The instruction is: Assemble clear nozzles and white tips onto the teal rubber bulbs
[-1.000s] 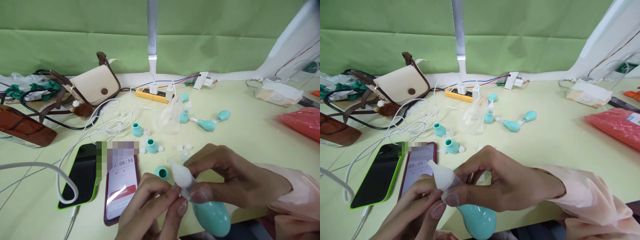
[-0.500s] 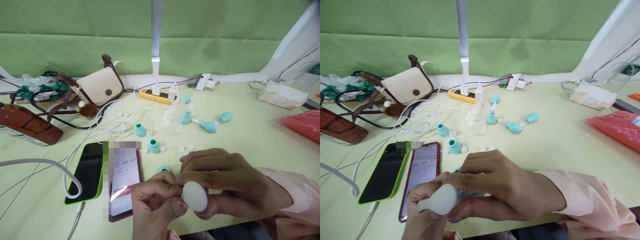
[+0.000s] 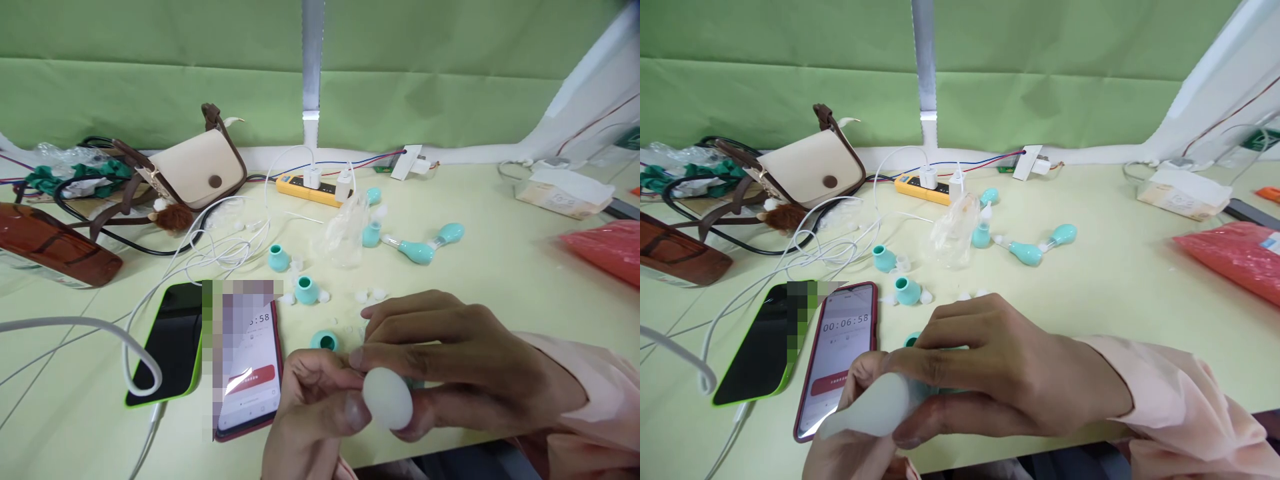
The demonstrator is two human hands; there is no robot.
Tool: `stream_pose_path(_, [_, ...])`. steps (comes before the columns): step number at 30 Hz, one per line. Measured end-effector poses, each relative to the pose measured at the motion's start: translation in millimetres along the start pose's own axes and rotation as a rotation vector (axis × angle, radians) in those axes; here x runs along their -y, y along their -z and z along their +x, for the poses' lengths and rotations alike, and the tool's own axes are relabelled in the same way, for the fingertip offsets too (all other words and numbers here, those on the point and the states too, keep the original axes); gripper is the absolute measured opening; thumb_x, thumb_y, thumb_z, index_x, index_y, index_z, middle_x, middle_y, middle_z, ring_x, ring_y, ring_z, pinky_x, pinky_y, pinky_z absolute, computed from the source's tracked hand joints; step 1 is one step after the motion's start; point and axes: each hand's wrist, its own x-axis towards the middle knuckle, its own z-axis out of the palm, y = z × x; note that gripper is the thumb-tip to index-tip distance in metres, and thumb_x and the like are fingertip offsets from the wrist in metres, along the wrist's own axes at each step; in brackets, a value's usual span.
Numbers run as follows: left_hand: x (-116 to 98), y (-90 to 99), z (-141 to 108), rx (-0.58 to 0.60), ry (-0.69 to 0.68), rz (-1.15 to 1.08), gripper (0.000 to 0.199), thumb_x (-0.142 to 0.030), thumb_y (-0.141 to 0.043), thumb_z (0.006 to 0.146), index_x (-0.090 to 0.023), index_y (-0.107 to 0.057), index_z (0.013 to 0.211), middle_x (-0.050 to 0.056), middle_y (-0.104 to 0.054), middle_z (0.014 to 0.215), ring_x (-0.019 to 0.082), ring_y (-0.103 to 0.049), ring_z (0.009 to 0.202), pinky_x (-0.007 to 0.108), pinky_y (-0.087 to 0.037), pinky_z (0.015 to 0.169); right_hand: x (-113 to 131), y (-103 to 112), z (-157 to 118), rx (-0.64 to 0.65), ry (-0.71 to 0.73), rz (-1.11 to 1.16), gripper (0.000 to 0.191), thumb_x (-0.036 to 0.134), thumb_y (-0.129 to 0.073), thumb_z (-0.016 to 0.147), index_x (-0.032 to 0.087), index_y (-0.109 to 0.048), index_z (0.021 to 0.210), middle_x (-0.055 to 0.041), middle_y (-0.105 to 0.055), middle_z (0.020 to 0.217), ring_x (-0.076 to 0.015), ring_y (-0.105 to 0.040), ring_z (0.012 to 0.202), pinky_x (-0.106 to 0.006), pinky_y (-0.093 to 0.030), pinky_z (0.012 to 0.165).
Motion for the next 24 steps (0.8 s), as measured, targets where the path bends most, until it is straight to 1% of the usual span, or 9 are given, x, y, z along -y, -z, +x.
stream_pose_path(3, [6.7, -2.4, -0.2, -0.132, -0.193, 0.196, 0.019, -0.039, -0.078, 0.057, -0.024, -0.068, 0.061, 0.0, -0.068, 0.058, 0.018, -0.065, 0.054, 0.029, -0.057, 0.046, -2.4, -1.7, 0.8, -0.057, -0.035, 0.05, 0.031, 0.03, -0.05, 0.089, 0.012, -0.053, 0.114, -0.0058, -0.065, 0.081, -0.0138, -0.06, 0.079, -0.025, -0.048, 0.071])
stream_pose_path(5, [12.2, -8.6, -2.1, -0.274, -0.435, 0.373, 0.013, -0.034, -0.075, 0.063, -0.024, -0.068, 0.061, -0.001, -0.063, 0.055, 0.016, -0.061, 0.048, 0.028, -0.053, 0.039, -3.9, -2.6, 0.6, -0.089, -0.059, 0.093, 0.028, 0.028, -0.053, 0.087, 0.012, -0.056, 0.109, -0.0065, -0.065, 0.081, -0.0135, -0.059, 0.078, -0.024, -0.048, 0.07])
stream_pose_path(7, [16.6, -15.9, -3.6, -0.404, -0.71, 0.56, 0.004, -0.024, -0.072, 0.067, -0.026, -0.069, 0.065, -0.003, -0.057, 0.052, 0.011, -0.052, 0.041, 0.022, -0.043, 0.03, -4.8, -3.4, 0.5, -0.113, -0.068, 0.142, 0.024, 0.025, -0.056, 0.085, 0.011, -0.058, 0.105, -0.0062, -0.065, 0.078, -0.0134, -0.059, 0.077, -0.022, -0.047, 0.067])
stream_pose_path(8, [18.0, -19.0, -3.9, -0.444, -0.809, 0.625, 0.008, -0.019, -0.071, 0.068, -0.026, -0.07, 0.068, -0.004, -0.055, 0.053, 0.009, -0.048, 0.038, 0.02, -0.037, 0.027, -5.1, -3.9, 0.5, -0.124, -0.071, 0.17, 0.023, 0.023, -0.057, 0.084, 0.011, -0.059, 0.104, -0.0057, -0.064, 0.076, -0.0135, -0.059, 0.076, -0.022, -0.047, 0.066])
stream_pose_path(10, [19.0, -22.9, -3.6, -0.482, -0.941, 0.729, 0.012, -0.013, -0.067, 0.069, -0.025, -0.07, 0.069, -0.004, -0.054, 0.055, 0.007, -0.043, 0.037, 0.02, -0.03, 0.025, -5.3, -5.2, 0.9, -0.146, -0.087, 0.236, 0.02, 0.019, -0.059, 0.083, 0.012, -0.06, 0.101, -0.0048, -0.063, 0.071, -0.0135, -0.059, 0.075, -0.022, -0.047, 0.066])
stream_pose_path(14, [16.4, -20.3, -3.0, -0.442, -1.047, 0.944, 0.017, -0.01, -0.062, 0.072, -0.024, -0.071, 0.071, -0.002, -0.059, 0.058, 0.009, -0.044, 0.04, 0.021, -0.027, 0.027, -5.3, -8.2, 2.7, -0.148, -0.138, 0.339, 0.014, 0.016, -0.058, 0.083, 0.01, -0.062, 0.094, -0.0079, -0.063, 0.077, -0.0134, -0.058, 0.073, -0.022, -0.048, 0.064])
stream_pose_path(18, [14.7, -12.8, -4.7, -0.386, -1.067, 1.037, 0.02, -0.01, -0.06, 0.075, -0.025, -0.071, 0.082, 0.0, -0.064, 0.062, 0.011, -0.049, 0.043, 0.022, -0.029, 0.027, -5.1, -9.8, 3.6, -0.163, -0.14, 0.367, 0.013, 0.016, -0.06, 0.082, 0.009, -0.062, 0.092, -0.0089, -0.062, 0.077, -0.0132, -0.057, 0.071, -0.022, -0.047, 0.062])
stream_pose_path(22, [15.0, -11.7, -3.6, -0.348, -1.071, 0.973, 0.02, -0.007, -0.065, 0.07, -0.025, -0.07, 0.077, -0.001, -0.064, 0.063, 0.012, -0.052, 0.045, 0.022, -0.035, 0.029, -4.0, -8.6, 3.6, -0.17, -0.14, 0.388, 0.01, 0.017, -0.058, 0.082, 0.01, -0.061, 0.089, -0.0058, -0.059, 0.067, -0.0125, -0.055, 0.068, -0.021, -0.044, 0.06])
stream_pose_path(24, [14.9, -14.2, -2.5, -0.367, -1.05, 0.875, 0.015, -0.007, -0.064, 0.07, -0.022, -0.069, 0.073, -0.001, -0.062, 0.063, 0.012, -0.054, 0.046, 0.024, -0.041, 0.033, -4.2, -7.0, 3.4, -0.117, -0.155, 0.343, 0.012, 0.02, -0.055, 0.085, 0.01, -0.06, 0.079, -0.0065, -0.057, 0.067, -0.0117, -0.053, 0.064, -0.021, -0.042, 0.057])
